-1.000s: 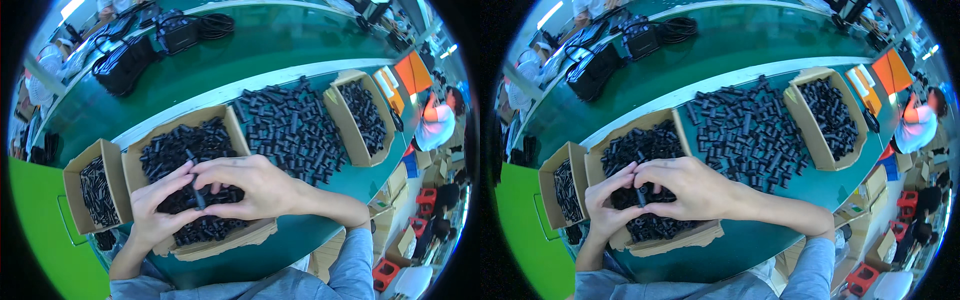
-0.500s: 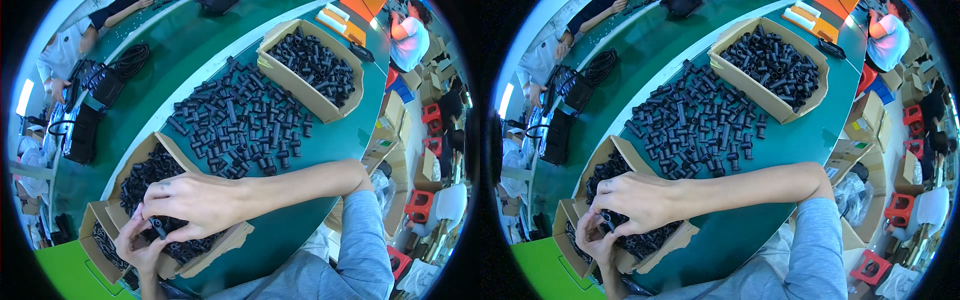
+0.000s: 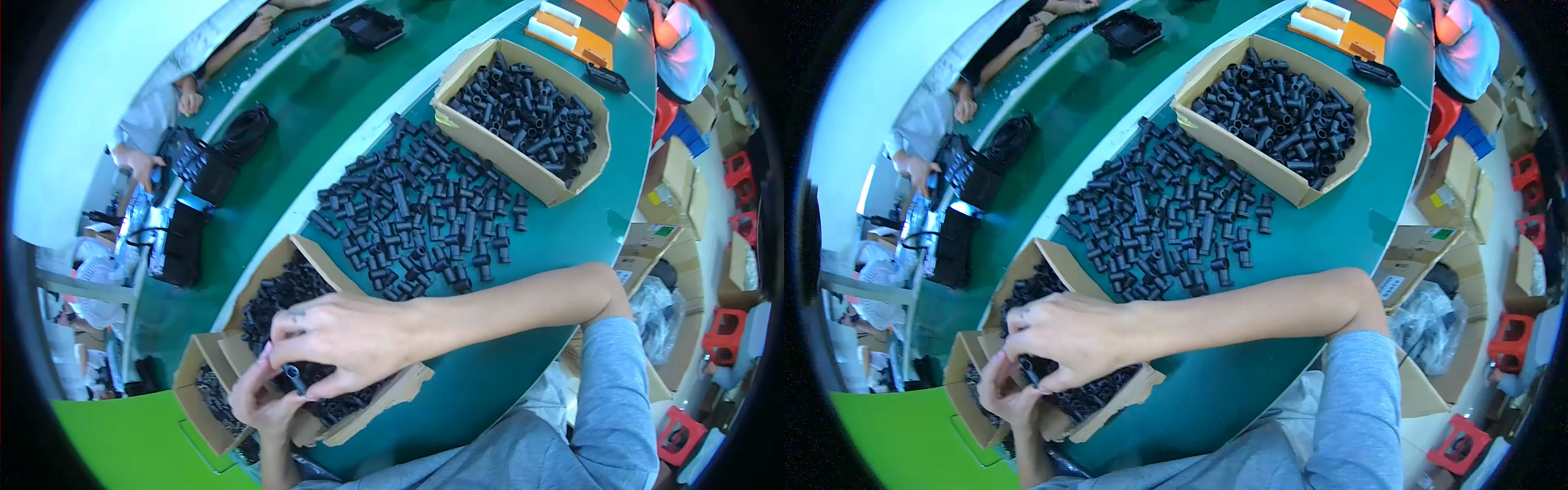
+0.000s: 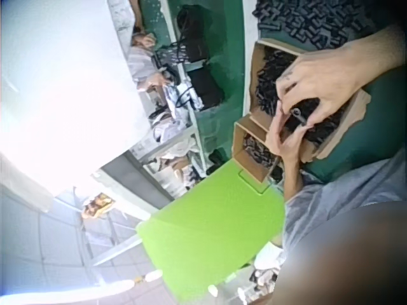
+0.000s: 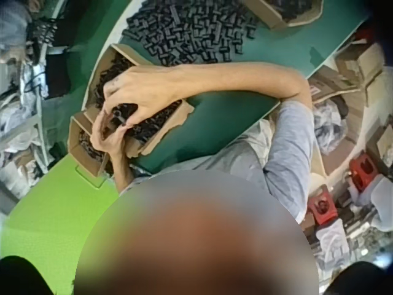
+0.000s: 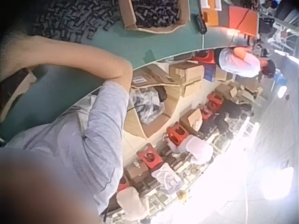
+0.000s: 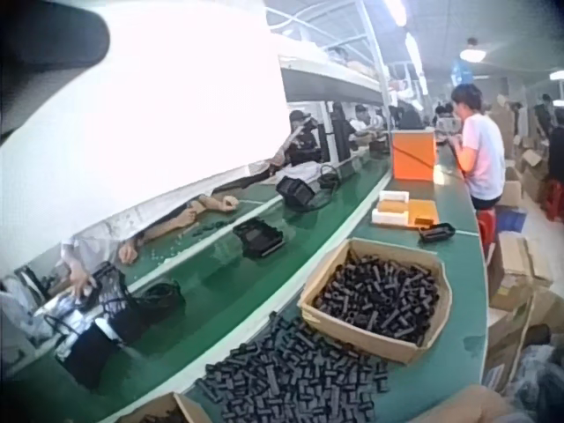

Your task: Assembling small plastic connectors and placing them into a black housing.

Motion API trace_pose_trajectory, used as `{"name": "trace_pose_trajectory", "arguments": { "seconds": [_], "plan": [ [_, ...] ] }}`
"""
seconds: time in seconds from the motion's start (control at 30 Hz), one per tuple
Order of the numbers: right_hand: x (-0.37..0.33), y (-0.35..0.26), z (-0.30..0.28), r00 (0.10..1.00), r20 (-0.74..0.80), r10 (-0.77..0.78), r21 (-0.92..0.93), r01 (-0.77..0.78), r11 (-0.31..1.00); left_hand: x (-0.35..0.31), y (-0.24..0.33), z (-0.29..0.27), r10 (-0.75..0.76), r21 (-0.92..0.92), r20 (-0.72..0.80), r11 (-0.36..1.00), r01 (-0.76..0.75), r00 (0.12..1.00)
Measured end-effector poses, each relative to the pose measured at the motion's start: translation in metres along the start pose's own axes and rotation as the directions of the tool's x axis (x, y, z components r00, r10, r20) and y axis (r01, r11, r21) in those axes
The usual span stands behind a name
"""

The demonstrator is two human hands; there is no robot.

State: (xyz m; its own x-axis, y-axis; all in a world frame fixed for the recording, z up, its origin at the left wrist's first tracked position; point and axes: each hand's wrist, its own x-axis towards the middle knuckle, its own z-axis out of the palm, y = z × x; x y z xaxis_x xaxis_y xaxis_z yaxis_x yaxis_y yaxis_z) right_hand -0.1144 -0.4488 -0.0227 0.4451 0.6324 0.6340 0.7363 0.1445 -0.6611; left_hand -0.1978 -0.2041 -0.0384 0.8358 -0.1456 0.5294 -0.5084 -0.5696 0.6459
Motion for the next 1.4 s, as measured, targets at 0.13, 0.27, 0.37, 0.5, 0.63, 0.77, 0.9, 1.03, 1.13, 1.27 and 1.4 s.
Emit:
{"name": "trace_pose_trajectory", "arguments": {
  "seconds": [0.13, 0.27, 0.37, 0.5, 0.63, 0.77, 0.9, 1.03, 1.13, 1.27, 1.4],
  "plan": [
    [-0.015, -0.013, -0.013, 0.998, 0.056, 0.002, 0.011, -0.003, 1.000, 0.021, 0.032, 0.011, 0.332, 0.196, 0.120, 0.916, -0.350, 0.936],
    [-0.052, -0.030, -0.050, 0.996, -0.082, -0.023, -0.011, 0.022, 1.000, 0.065, 0.073, 0.034, 0.384, 0.091, 0.405, 0.886, -0.454, 0.830],
    [-0.093, -0.050, -0.090, 0.993, -0.109, 0.045, -0.107, -0.056, 0.993, 0.124, 0.081, 0.055, 0.410, 0.059, 0.521, 0.858, -0.510, 0.749],
    [-0.161, -0.081, -0.127, 0.939, -0.174, 0.298, -0.195, -0.329, 0.924, 0.223, 0.035, 0.139, 0.333, 0.181, 0.359, 0.892, -0.415, 0.872],
    [-0.220, -0.089, -0.131, 0.840, -0.278, 0.466, -0.115, -0.510, 0.852, 0.346, -0.028, 0.247, 0.433, 0.413, 0.414, 0.694, -0.589, 0.801],
    [-0.251, -0.078, -0.130, 0.706, -0.481, 0.520, 0.066, -0.563, 0.824, 0.415, -0.064, 0.332, 0.403, 0.640, 0.364, 0.547, -0.540, 0.840],
    [-0.258, -0.074, -0.131, 0.642, -0.549, 0.536, 0.105, -0.583, 0.806, 0.437, -0.074, 0.356, 0.110, 0.700, 0.403, 0.603, -0.383, 0.908],
    [-0.259, -0.077, -0.133, 0.654, -0.566, 0.502, 0.074, -0.567, 0.821, 0.445, -0.069, 0.326, -0.015, 0.700, 0.477, 0.611, -0.369, 0.879],
    [-0.260, -0.076, -0.133, 0.649, -0.570, 0.504, 0.093, -0.558, 0.824, 0.434, -0.047, 0.279, 0.156, 0.561, 0.455, 0.714, -0.418, 0.877],
    [-0.260, -0.073, -0.132, 0.576, -0.574, 0.582, 0.356, -0.464, 0.811, 0.377, 0.017, 0.191, -0.098, 0.238, 0.374, 0.971, 0.006, 0.922],
    [-0.260, -0.073, -0.133, 0.541, -0.584, 0.605, 0.505, -0.341, 0.793, 0.251, 0.086, 0.115, -0.095, -0.568, 0.457, 0.734, 0.373, 0.884]
  ]
}}
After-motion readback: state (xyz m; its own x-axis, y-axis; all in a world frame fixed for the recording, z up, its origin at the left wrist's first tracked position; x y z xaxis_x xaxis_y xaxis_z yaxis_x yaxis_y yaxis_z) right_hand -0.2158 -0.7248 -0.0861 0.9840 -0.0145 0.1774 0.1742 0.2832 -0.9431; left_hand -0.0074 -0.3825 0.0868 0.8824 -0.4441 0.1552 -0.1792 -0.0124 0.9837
